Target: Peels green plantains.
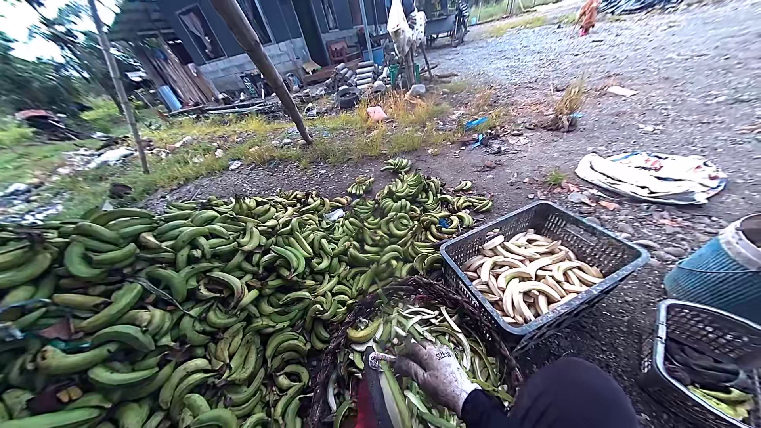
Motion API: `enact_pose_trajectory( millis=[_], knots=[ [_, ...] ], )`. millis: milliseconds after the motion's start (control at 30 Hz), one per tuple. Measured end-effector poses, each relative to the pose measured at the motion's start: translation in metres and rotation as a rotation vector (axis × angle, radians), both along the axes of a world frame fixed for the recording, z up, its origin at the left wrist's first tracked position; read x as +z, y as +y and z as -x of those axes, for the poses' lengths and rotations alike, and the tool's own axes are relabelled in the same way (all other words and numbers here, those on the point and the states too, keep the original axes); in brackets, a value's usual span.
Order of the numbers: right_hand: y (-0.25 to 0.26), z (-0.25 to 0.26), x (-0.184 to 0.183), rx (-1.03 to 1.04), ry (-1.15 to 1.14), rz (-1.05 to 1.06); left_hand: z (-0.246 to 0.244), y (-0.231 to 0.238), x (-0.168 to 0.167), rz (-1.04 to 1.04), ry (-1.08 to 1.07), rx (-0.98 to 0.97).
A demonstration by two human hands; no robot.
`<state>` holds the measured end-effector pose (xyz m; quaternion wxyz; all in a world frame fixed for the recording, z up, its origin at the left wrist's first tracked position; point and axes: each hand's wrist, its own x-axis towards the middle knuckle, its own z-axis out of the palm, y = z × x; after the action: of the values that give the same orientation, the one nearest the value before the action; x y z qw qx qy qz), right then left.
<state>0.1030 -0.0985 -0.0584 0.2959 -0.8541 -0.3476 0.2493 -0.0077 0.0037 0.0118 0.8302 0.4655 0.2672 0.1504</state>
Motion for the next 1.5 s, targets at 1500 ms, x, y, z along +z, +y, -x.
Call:
enact_pose_trajectory(
  millis=[1500],
  knots=[
    [-0.074, -0.070, 0.023, -1.234, 0.447, -1.334, -0.030, 0.083, -0.179, -1.727, 1.002, -1.072]
  ],
)
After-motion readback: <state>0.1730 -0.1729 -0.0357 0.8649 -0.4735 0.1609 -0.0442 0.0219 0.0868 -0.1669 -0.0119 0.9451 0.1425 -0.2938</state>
